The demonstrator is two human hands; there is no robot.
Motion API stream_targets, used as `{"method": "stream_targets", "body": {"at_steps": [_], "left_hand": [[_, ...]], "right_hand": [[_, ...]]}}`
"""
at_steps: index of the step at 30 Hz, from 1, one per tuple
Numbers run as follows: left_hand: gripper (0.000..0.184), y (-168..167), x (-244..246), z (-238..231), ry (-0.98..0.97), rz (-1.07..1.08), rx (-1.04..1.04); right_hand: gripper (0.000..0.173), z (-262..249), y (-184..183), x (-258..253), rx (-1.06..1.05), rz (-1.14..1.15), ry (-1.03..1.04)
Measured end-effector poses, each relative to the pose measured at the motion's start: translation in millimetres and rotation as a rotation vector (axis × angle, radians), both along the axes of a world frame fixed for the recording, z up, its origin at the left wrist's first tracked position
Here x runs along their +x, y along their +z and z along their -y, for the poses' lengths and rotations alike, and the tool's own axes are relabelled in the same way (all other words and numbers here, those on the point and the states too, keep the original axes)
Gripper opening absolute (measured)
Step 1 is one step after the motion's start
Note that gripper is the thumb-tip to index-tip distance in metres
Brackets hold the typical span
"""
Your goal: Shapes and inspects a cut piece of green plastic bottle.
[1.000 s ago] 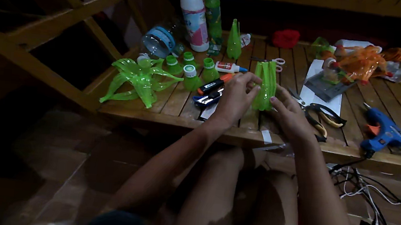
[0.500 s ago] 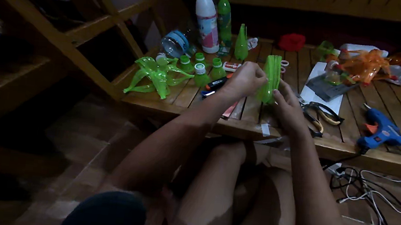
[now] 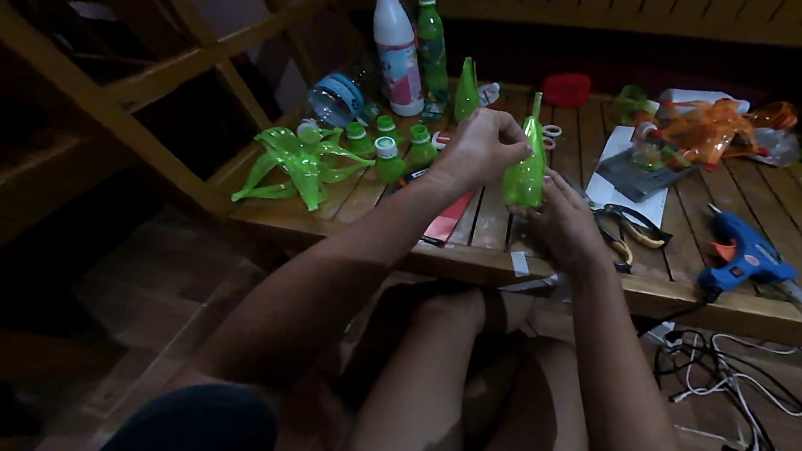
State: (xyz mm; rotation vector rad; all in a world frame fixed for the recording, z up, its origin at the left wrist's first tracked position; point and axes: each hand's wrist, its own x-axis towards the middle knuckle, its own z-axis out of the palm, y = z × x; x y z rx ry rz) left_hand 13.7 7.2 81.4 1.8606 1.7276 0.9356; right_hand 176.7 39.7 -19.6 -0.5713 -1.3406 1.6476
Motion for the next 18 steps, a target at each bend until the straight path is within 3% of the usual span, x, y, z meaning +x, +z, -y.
{"method": "stream_targets", "body": {"at_steps": [10,18], "left_hand": [[0.016,-7.6,3.7,0.5,0.008,0.233,0.003],[0.015,-9.3,3.4,-1.3,0.024,0.291,-0.01]], "right_hand": [[0.04,-2.1,0.0,-1.0,-0.038,-0.035,-0.01],[0.04,-2.6,-0.9,-0.9,-0.039,-0.042,-0.005]]}}
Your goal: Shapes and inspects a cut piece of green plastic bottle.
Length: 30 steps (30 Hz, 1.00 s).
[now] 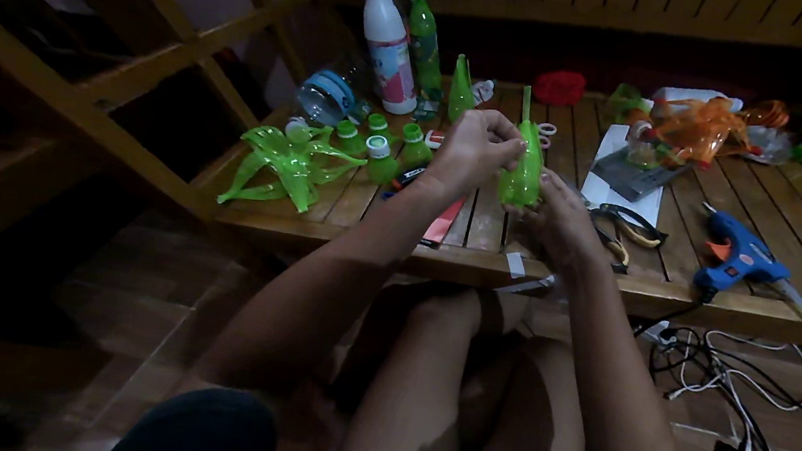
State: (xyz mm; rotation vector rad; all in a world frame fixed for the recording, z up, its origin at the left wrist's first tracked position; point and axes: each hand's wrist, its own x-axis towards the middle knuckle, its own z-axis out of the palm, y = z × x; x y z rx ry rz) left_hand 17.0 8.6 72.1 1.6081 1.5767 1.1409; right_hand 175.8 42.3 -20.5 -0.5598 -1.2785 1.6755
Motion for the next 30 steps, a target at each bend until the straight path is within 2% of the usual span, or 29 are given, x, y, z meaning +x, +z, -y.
{"method": "stream_targets", "body": {"at_steps": [20,30], "left_hand": [[0.019,4.5,1.7,1.3,0.01,0.144,-0.14],[0.028,1.9,3.8,0.5,0.025,0.162,-0.14]], "right_hand": [[0.041,-1.4,-0.8,-1.1,0.017,0.046,-0.009],[0.042,1.6,0.2,-1.1,0.054,0.082,-0.036]]}}
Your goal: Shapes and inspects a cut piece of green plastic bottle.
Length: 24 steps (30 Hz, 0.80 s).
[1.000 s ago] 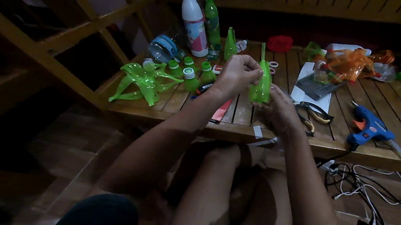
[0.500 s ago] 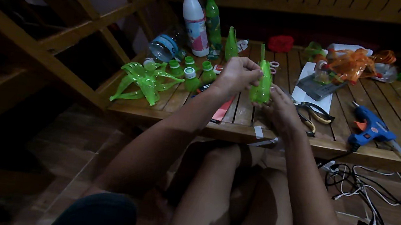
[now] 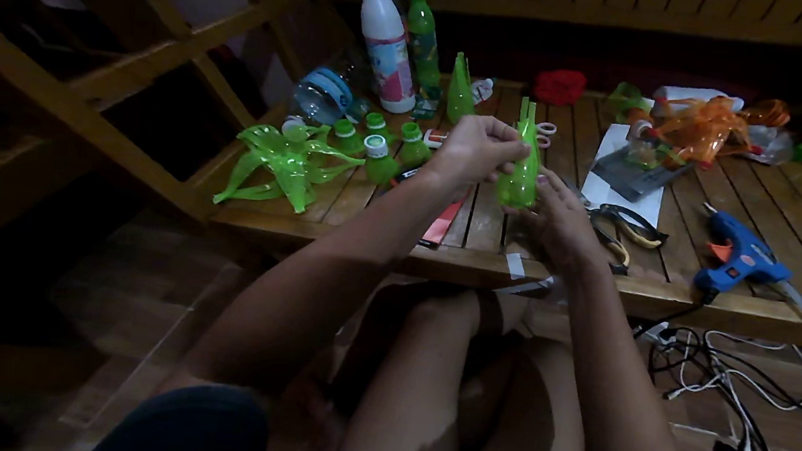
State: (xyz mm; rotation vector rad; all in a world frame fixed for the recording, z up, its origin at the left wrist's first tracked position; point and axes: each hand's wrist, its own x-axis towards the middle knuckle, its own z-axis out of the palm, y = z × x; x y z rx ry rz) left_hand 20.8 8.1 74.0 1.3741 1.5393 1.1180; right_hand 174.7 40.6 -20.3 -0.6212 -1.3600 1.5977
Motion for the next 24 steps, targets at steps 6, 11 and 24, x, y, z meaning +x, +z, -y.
{"method": "stream_targets", "body": {"at_steps": [6,11,24], "left_hand": [[0.027,0.6,-0.3,-1.1,0.006,-0.063,-0.019],[0.026,1.7,-2.4,-2.2,-0.008,-0.127,-0.047],[0.024,7.9,-1.3,0.1,-0.044,-0.221,-0.102]], "right_hand": [[0.044,-0.1,-2.5,-1.2,0.086,0.036,-0.034],[0.046,-0.9,-4.4,-2.4,0.175,0.114,-0.101],[0.047,-2.4,-5.7,-2.4,0.241,0.144,-0.134]]}}
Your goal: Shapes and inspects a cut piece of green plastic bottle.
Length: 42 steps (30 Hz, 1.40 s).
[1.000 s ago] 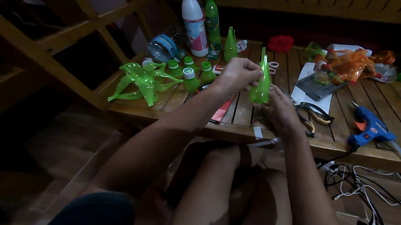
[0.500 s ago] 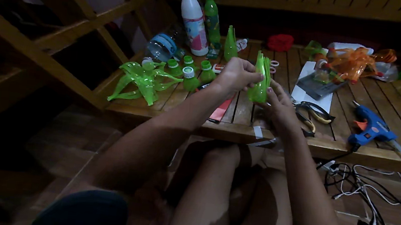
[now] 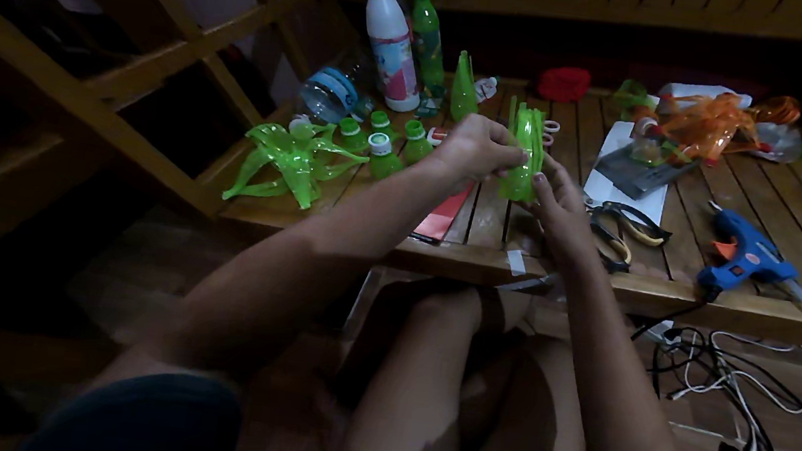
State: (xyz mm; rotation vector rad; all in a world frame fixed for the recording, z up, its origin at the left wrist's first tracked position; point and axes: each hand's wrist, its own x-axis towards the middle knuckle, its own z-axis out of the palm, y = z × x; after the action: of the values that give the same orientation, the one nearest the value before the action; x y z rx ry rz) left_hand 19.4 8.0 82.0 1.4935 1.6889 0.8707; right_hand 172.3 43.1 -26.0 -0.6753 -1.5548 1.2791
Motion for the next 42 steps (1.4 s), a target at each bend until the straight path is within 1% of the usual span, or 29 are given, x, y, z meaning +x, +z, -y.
{"method": "stream_targets", "body": {"at_steps": [2,7,10,16,18,19,22,24,27,31,33,36,37,38,39,40,42], "left_hand": [[0.025,0,0,0,-0.001,0.012,-0.002],[0.019,-1,1,0,0.011,0.046,-0.003],[0.018,-1,1,0,0.016,0.089,-0.02],[0.028,-12,0,-6,0.008,0.132,0.004],[0.027,-18,0,-7,-0.014,0.15,0.059],[0.022,-21,1,-7,-0.021,0.157,0.107],[0.017,-29,1,-6,-0.062,0.167,0.247],[0.016,-32,0,-6,-0.087,0.168,0.294],[0.015,-32,-3,-6,-0.139,0.204,0.316],[0.021,-23,-5,-7,-0.185,0.244,0.219],[0.024,-24,-9,-10,-0.238,0.272,0.195],[0.015,-31,-10,-12,-0.265,0.269,0.257],[0.014,-32,-10,-12,-0.25,0.242,0.28],[0.014,-34,-10,-13,-0.231,0.216,0.3],[0.014,-35,-11,-15,-0.214,0.201,0.313],[0.015,-36,-12,-17,-0.192,0.206,0.321],[0.014,-35,-13,-25,-0.151,0.245,0.343]], "right_hand": [[0.047,0,-1,0,0.003,-0.009,0.001],[0.048,-1,-1,0,0.004,-0.02,-0.008],[0.048,-1,-1,0,0.012,-0.02,-0.015],[0.046,-2,-1,1,0.001,-0.02,-0.021],[0.045,-2,0,1,-0.004,-0.016,-0.032],[0.045,-2,-1,1,-0.01,-0.021,-0.034],[0.046,-3,-1,1,-0.025,-0.028,-0.034],[0.046,-4,-2,1,-0.024,-0.017,-0.034],[0.046,-5,-2,1,-0.012,-0.002,-0.031],[0.046,-4,-2,1,-0.002,0.018,-0.019],[0.045,-5,-3,1,-0.008,0.02,-0.012],[0.044,-9,-5,2,-0.005,0.058,-0.031],[0.044,-9,-5,1,0.029,0.064,-0.077],[0.047,-8,-5,1,0.104,0.069,-0.17],[0.052,-3,-5,1,0.235,0.073,-0.282],[0.053,8,-2,5,0.407,0.07,-0.378],[0.049,47,5,21,0.75,0.074,-0.487]]}}
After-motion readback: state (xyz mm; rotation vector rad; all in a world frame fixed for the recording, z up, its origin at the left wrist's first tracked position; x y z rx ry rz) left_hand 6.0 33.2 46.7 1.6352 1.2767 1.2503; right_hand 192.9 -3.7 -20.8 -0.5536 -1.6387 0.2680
